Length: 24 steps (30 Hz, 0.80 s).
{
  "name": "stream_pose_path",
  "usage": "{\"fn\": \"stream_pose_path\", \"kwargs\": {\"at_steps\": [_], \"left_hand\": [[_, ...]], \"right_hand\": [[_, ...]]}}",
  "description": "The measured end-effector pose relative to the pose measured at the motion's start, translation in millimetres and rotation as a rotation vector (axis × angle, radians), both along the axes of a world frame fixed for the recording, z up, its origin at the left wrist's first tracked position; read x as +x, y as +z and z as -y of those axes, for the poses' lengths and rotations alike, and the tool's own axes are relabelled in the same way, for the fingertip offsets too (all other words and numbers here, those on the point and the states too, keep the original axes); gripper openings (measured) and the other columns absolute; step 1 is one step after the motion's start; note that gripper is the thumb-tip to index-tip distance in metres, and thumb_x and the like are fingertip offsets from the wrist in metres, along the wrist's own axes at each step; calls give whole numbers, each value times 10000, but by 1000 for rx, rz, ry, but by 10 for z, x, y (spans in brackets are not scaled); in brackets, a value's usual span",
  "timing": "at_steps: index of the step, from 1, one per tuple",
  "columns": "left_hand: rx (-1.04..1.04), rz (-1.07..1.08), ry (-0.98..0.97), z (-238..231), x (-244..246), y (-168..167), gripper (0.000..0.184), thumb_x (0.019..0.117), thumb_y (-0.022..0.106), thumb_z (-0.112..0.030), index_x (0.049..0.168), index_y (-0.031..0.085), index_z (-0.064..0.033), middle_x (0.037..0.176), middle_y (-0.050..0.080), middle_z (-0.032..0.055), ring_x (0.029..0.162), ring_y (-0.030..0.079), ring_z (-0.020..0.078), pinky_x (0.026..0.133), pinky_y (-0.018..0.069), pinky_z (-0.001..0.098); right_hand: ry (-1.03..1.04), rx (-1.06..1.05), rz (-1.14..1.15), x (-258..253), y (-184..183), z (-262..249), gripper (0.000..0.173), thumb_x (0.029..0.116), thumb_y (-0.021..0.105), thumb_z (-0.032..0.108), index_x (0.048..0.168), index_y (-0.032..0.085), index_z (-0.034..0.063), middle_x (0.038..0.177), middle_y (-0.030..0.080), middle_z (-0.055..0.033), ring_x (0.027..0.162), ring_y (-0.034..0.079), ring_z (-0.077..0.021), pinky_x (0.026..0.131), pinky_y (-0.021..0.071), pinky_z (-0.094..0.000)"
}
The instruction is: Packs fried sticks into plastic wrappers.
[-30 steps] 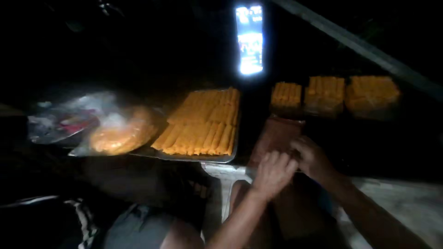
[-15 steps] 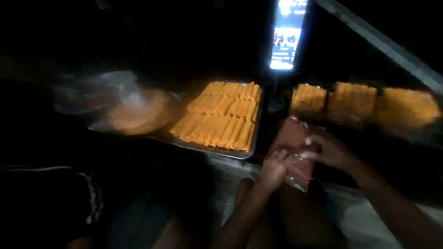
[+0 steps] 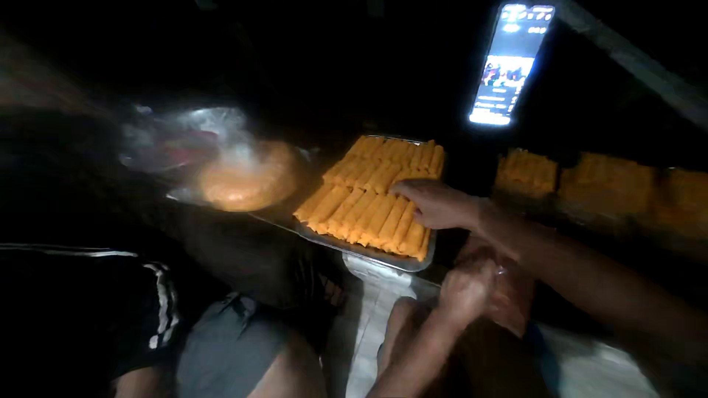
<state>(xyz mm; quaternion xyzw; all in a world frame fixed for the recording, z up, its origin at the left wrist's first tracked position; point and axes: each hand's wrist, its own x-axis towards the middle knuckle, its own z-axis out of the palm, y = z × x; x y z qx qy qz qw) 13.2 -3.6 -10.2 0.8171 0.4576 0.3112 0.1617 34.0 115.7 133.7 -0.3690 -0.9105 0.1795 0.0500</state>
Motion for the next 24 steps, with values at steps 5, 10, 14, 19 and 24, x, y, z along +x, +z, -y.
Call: {"fn": "stream_pose_path", "kwargs": {"at_steps": [5, 10, 14, 19, 24], "left_hand": [[-56, -57, -17, 20, -6, 19, 241, 936, 676, -100, 1146, 709, 11, 1098, 732, 178, 971, 736, 335, 794, 613, 499], [-174, -120, -24, 19, -10, 49, 287, 949, 655, -121, 1206, 694, 1, 1187, 711, 175, 1053, 714, 341, 852, 596, 511], [-241, -101, -44, 27, -29, 82, 401, 919, 694, -99, 1303, 655, 12, 1302, 672, 189, 1158, 680, 344, 950, 565, 503], [-579, -277, -86, -34, -27, 383, 516, 988, 619, -169, 1471, 513, -21, 1501, 528, 170, 1380, 514, 326, 1135, 411, 500], [-549, -267, -108, -70, -28, 174, 476, 965, 640, -225, 1398, 591, -33, 1457, 570, 163, 1359, 535, 329, 1130, 424, 497]], "right_hand": [[35, 25, 40, -15, 22, -10, 623, 844, 707, -68, 1426, 546, 84, 1309, 637, -186, 1256, 578, -377, 1058, 469, -538], [192, 107, 96, 42, 28, -108, 594, 759, 767, -50, 1322, 643, 96, 1285, 635, -159, 1240, 565, -373, 1041, 465, -550], [293, 137, 207, 41, 46, -186, 571, 712, 839, 33, 1257, 694, 123, 1246, 635, -142, 1211, 569, -376, 983, 483, -586], [332, 49, 468, -170, 269, -161, 522, 775, 779, -1, 1274, 632, 41, 1250, 637, -176, 1235, 566, -388, 1027, 454, -571], [362, 22, 626, -321, 411, -154, 428, 842, 733, -9, 1261, 657, 35, 1208, 658, -195, 1210, 587, -403, 1027, 450, -574]]}}
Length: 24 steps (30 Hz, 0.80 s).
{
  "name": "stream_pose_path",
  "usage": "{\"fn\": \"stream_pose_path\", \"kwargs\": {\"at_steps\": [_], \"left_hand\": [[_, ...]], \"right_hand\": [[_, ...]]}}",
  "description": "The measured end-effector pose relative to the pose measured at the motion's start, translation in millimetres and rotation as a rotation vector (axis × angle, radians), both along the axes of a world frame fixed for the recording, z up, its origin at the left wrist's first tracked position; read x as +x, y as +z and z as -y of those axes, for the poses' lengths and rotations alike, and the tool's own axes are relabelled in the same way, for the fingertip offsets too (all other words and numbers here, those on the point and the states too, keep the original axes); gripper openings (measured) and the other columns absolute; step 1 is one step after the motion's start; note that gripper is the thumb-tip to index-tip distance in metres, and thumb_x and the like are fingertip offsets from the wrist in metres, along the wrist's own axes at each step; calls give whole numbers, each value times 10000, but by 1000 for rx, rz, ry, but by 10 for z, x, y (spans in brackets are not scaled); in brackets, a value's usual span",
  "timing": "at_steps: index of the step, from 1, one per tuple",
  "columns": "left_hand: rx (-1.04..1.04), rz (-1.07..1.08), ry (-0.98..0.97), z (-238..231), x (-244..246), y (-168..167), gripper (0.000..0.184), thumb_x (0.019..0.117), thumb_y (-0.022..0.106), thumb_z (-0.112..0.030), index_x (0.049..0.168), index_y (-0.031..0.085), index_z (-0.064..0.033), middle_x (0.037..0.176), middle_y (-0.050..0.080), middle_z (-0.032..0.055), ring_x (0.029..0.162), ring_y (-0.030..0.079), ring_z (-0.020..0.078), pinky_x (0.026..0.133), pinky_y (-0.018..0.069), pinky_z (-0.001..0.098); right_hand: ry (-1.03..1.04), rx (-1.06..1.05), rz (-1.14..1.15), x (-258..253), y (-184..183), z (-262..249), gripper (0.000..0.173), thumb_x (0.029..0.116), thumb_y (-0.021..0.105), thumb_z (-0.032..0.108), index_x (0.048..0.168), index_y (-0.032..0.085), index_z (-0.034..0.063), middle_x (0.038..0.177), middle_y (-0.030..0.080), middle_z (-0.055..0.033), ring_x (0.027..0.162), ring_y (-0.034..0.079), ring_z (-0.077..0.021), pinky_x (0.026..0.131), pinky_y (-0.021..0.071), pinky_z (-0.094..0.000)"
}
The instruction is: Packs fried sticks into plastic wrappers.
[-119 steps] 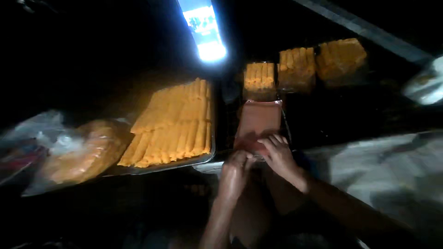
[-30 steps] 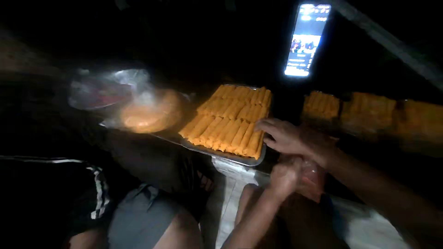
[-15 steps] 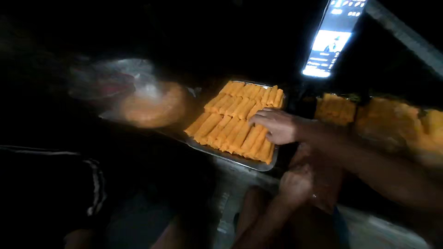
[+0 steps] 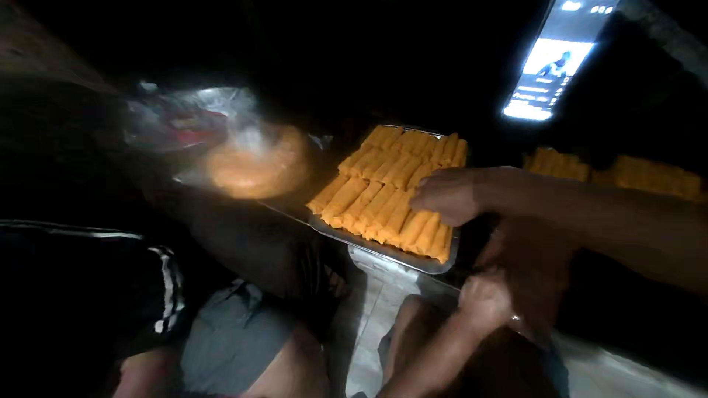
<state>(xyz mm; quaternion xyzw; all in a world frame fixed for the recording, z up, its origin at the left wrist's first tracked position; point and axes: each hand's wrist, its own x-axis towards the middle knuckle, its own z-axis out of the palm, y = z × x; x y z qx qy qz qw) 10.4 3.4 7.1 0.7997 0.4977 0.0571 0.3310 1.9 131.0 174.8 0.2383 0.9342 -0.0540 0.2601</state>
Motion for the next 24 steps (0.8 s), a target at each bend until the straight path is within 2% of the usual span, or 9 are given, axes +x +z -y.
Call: {"fn": "stream_pose_path", "kwargs": {"at_steps": [3, 6, 10, 12, 13, 15, 17, 19, 24], "left_hand": [[110, 145, 35, 75, -41, -17, 552, 842, 810, -198, 1339, 643, -26, 1360, 631, 197, 1237, 625, 359, 1013, 520, 520], [52, 141, 27, 61, -55, -42, 533, 895, 760, -211, 1364, 618, -3, 1394, 607, 209, 1283, 592, 361, 1066, 480, 517], [-130, 18, 17, -16, -44, 134, 573, 967, 671, -275, 1465, 522, -32, 1490, 536, 172, 1380, 511, 328, 1153, 396, 494], [-33, 137, 57, 55, -71, 45, 540, 925, 719, -228, 1411, 586, -32, 1418, 596, 185, 1310, 573, 343, 1098, 452, 510], [103, 254, 83, 102, -74, -78, 477, 881, 762, -185, 1314, 660, -14, 1300, 664, 213, 1195, 648, 373, 997, 528, 539], [182, 328, 82, 120, -67, -161, 430, 893, 747, -152, 1294, 675, -13, 1258, 684, 214, 1151, 673, 372, 957, 553, 535], [130, 264, 64, 92, -61, -34, 391, 955, 672, -168, 1319, 662, -25, 1298, 675, 188, 1202, 654, 346, 1008, 531, 515], [-30, 163, 50, 35, -56, 153, 405, 1036, 538, -211, 1400, 609, -47, 1416, 614, 155, 1327, 572, 305, 1125, 432, 475], [-144, 133, 46, 35, -96, 334, 421, 1042, 527, -204, 1420, 580, -25, 1432, 594, 177, 1348, 548, 318, 1145, 397, 473]], "right_hand": [[7, 9, -48, -8, 93, -65, 421, 852, 717, -20, 1263, 653, 46, 1189, 668, -179, 1190, 599, -388, 1036, 441, -576], [19, 14, -236, -4, 84, -179, 415, 856, 722, 11, 1264, 655, 47, 1204, 681, -159, 1185, 618, -355, 1019, 467, -546], [8, 53, -407, -110, -173, -219, 528, 812, 749, 20, 1323, 631, 87, 1344, 618, -126, 1323, 516, -348, 1082, 406, -576], [32, 84, -410, -141, -287, -207, 599, 780, 787, 41, 1352, 620, 107, 1348, 612, -124, 1314, 516, -351, 1071, 407, -574], [42, 93, -416, -145, -318, -205, 604, 772, 807, 53, 1344, 623, 108, 1335, 618, -122, 1294, 526, -348, 1052, 414, -561], [55, 100, -437, -137, -356, -222, 619, 736, 831, 56, 1321, 635, 107, 1295, 634, -120, 1260, 543, -345, 1034, 420, -544], [71, 95, -458, -130, -381, -250, 610, 705, 855, 64, 1280, 655, 95, 1243, 653, -130, 1221, 562, -356, 1026, 424, -548], [83, 91, -466, -136, -383, -263, 565, 689, 867, 78, 1224, 684, 92, 1211, 655, -131, 1211, 561, -357, 1029, 420, -548], [129, 98, -465, -151, -402, -256, 543, 650, 867, 22, 1156, 672, 61, 1208, 652, -137, 1223, 561, -360, 1016, 433, -561]]}}
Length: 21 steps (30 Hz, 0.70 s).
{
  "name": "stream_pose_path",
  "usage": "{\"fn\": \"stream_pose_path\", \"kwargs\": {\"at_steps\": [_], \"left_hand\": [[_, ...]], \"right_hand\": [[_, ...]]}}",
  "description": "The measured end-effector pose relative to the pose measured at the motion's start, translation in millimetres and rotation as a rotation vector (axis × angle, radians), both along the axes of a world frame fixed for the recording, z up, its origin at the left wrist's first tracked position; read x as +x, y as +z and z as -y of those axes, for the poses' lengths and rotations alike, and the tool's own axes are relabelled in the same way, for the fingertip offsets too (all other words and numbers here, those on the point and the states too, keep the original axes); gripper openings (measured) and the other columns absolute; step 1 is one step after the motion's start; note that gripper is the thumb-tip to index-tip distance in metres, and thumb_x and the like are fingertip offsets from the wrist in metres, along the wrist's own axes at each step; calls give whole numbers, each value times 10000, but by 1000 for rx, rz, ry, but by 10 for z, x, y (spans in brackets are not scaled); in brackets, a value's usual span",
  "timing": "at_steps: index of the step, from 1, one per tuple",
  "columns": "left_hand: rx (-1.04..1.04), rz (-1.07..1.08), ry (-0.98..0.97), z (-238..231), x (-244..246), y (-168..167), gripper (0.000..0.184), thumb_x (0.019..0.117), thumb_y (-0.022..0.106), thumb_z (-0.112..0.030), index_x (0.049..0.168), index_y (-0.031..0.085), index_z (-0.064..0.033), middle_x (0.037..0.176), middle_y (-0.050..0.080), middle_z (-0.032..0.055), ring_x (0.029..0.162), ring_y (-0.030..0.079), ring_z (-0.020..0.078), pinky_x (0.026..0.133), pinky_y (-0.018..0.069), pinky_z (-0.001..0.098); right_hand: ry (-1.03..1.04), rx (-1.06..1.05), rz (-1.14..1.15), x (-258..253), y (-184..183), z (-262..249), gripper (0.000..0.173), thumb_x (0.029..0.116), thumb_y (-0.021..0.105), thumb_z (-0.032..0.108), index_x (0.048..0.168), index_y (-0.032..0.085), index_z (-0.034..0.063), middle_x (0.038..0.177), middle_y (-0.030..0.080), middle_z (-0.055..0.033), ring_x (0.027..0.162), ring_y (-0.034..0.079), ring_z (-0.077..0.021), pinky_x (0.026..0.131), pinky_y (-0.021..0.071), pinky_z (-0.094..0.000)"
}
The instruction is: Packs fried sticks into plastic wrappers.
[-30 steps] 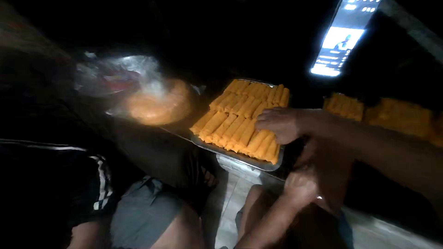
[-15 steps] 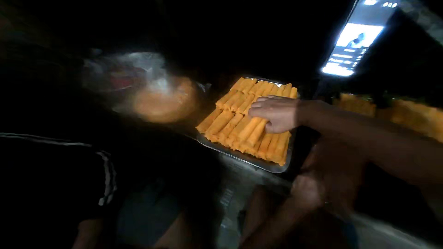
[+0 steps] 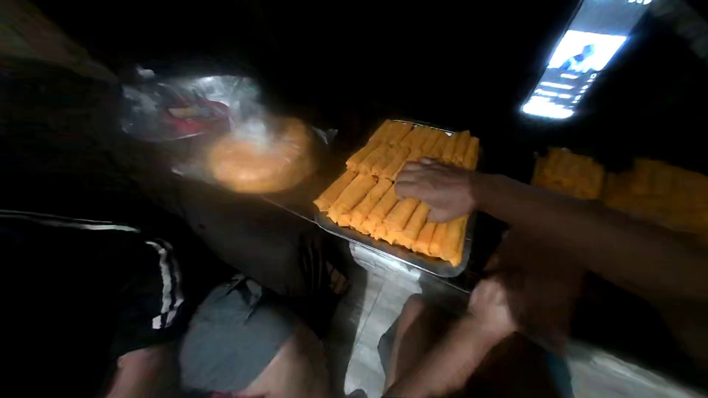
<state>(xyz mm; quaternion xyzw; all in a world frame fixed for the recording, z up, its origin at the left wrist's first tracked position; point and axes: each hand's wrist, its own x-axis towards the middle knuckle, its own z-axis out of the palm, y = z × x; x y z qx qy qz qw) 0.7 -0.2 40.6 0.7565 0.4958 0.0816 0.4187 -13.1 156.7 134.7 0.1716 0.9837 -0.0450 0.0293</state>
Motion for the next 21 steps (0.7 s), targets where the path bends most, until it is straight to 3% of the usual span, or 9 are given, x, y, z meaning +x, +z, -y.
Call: {"fn": "stream_pose_path", "kwargs": {"at_steps": [1, 3, 6, 12, 15, 18, 21], "left_hand": [[69, 31, 11, 30, 2, -116, 412, 1033, 556, -209, 1400, 599, -27, 1398, 617, 186, 1310, 579, 333, 1112, 439, 489], [368, 224, 116, 131, 26, -503, 327, 916, 713, -159, 1196, 723, 9, 1144, 723, 228, 1071, 703, 384, 917, 568, 533], [373, 212, 94, 155, 26, -548, 335, 923, 704, -131, 1227, 712, 8, 1196, 709, 231, 1124, 683, 384, 968, 541, 525], [359, 186, 91, 122, 41, -523, 328, 968, 651, -148, 1261, 697, -9, 1237, 701, 205, 1163, 672, 357, 996, 534, 511], [461, 184, 81, 110, 43, -549, 302, 940, 680, -139, 1209, 719, -8, 1169, 727, 193, 1083, 711, 341, 910, 583, 501], [414, 176, 66, 101, 35, -509, 307, 943, 679, -144, 1228, 711, -30, 1187, 719, 179, 1089, 703, 341, 905, 579, 516], [451, 221, 76, 93, 54, -493, 290, 936, 675, -109, 1208, 721, -22, 1172, 727, 184, 1067, 715, 349, 888, 588, 523]], "right_hand": [[10, 8, -10, 8, -5, 4, 552, 646, 863, 5, 1159, 663, 49, 1192, 660, -143, 1207, 575, -361, 1011, 429, -558], [29, 45, -48, 34, -39, -7, 579, 631, 866, 26, 1171, 663, 59, 1137, 680, -134, 1146, 609, -346, 982, 444, -540], [26, 59, -10, 31, -2, -7, 589, 661, 865, 55, 1218, 682, 101, 1150, 677, -111, 1151, 596, -339, 1019, 429, -545], [65, 58, -35, 24, -32, -34, 498, 632, 863, 21, 1099, 704, 87, 1111, 694, -100, 1150, 604, -328, 988, 443, -537], [30, 48, -62, 72, 20, -15, 525, 655, 882, 64, 1144, 691, 70, 1077, 707, -121, 1115, 628, -336, 1009, 441, -536], [36, 15, -211, 244, 80, -31, 535, 664, 878, 94, 1162, 687, 44, 1075, 707, -144, 1084, 643, -344, 977, 460, -540], [-20, -86, -315, 491, 168, 52, 532, 625, 860, 22, 1128, 689, 33, 1084, 708, -145, 1079, 646, -327, 976, 475, -514]]}}
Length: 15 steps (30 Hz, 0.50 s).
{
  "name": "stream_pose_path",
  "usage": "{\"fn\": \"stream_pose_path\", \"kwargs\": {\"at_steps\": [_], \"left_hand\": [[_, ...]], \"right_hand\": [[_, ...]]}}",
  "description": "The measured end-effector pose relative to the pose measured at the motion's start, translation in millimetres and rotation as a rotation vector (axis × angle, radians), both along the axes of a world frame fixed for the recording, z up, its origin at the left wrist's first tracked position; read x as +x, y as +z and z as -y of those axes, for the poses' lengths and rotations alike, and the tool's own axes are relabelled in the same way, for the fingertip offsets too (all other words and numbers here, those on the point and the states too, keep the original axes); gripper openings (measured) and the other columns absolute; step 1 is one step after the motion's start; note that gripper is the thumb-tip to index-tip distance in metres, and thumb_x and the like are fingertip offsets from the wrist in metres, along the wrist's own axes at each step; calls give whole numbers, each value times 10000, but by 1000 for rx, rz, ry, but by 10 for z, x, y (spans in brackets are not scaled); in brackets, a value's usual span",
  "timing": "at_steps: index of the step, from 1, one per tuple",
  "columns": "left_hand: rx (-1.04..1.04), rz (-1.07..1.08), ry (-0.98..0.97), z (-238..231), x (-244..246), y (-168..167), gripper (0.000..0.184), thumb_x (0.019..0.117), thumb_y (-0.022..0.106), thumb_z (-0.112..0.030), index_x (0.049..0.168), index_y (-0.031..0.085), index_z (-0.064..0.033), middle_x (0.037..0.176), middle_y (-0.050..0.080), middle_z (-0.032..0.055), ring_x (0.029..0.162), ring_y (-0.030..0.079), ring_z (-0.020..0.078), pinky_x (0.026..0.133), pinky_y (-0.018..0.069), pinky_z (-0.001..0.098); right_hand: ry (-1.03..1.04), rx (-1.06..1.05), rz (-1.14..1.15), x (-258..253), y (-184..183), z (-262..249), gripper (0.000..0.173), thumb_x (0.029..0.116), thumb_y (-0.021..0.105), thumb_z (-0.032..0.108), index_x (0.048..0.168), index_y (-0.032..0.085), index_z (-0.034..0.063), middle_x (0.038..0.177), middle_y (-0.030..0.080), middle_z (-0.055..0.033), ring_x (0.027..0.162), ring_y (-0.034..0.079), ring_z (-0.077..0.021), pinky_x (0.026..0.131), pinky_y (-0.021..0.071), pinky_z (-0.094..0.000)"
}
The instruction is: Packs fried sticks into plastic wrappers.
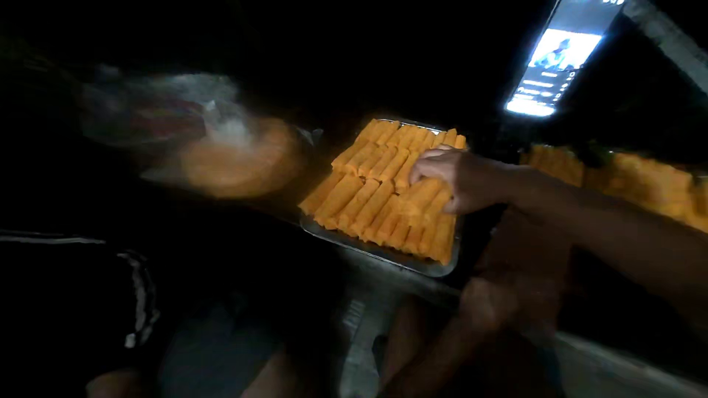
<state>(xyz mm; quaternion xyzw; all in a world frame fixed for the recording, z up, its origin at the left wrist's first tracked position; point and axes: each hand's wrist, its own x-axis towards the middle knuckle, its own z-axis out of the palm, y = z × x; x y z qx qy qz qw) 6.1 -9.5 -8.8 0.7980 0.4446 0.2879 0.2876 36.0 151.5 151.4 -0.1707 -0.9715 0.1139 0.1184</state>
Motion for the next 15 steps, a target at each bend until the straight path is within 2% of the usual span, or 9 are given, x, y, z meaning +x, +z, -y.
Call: {"fn": "stream_pose_path", "kwargs": {"at_steps": [1, 3, 5, 7, 10, 13, 14, 15], "left_hand": [[-40, -4, -11, 0, -5, 8, 310, 938, 673, -107, 1233, 706, -17, 1200, 712, 193, 1092, 699, 358, 909, 573, 534], [54, -25, -13, -20, 15, -75, 305, 937, 681, -127, 1228, 711, -41, 1200, 715, 172, 1090, 703, 336, 895, 588, 509], [56, -28, -7, -1, 17, -114, 352, 907, 718, -140, 1245, 711, -40, 1213, 713, 185, 1112, 695, 349, 920, 576, 516], [41, -17, 4, 15, 15, -130, 354, 895, 730, -143, 1231, 720, -33, 1200, 718, 192, 1107, 697, 354, 931, 570, 517], [38, -46, 8, 0, 6, -45, 336, 920, 712, -157, 1235, 717, -40, 1180, 729, 173, 1078, 716, 330, 907, 590, 496], [-80, -132, -11, 5, -23, 50, 423, 925, 716, -180, 1306, 658, -5, 1277, 678, 196, 1168, 666, 347, 976, 546, 503], [-5, -146, -2, -2, -12, 15, 375, 921, 714, -185, 1256, 691, -19, 1233, 701, 179, 1120, 693, 332, 926, 578, 491], [-13, -158, -4, -1, -12, 16, 367, 924, 712, -185, 1254, 691, -26, 1233, 695, 177, 1108, 690, 331, 915, 575, 494]], "right_hand": [[-37, -42, 35, 84, 19, 45, 546, 623, 874, 27, 1136, 688, 38, 1100, 702, -139, 1091, 643, -319, 991, 481, -509], [-120, -130, 108, 232, -15, 154, 571, 634, 916, 15, 1159, 693, 49, 1165, 686, -140, 1134, 635, -315, 1016, 499, -502], [-78, -143, 84, 393, -204, 175, 573, 657, 901, 23, 1189, 689, 40, 1242, 674, -141, 1204, 622, -306, 1055, 497, -482], [43, -63, -35, 507, -462, 144, 555, 673, 843, 61, 1203, 684, 22, 1280, 682, -142, 1253, 617, -306, 1095, 484, -469], [139, 50, -164, 562, -654, 103, 489, 697, 812, 118, 1151, 672, 7, 1221, 704, -153, 1240, 627, -333, 1139, 439, -501], [125, 64, -149, 587, -665, 126, 474, 683, 821, 104, 1122, 684, -9, 1186, 712, -169, 1223, 637, -336, 1174, 388, -516], [125, 59, -143, 593, -658, 138, 448, 686, 817, 90, 1101, 686, -16, 1168, 715, -172, 1214, 642, -332, 1178, 379, -519], [128, 51, -133, 605, -660, 147, 424, 697, 814, 74, 1089, 687, -27, 1160, 715, -181, 1214, 641, -334, 1187, 364, -522]]}}
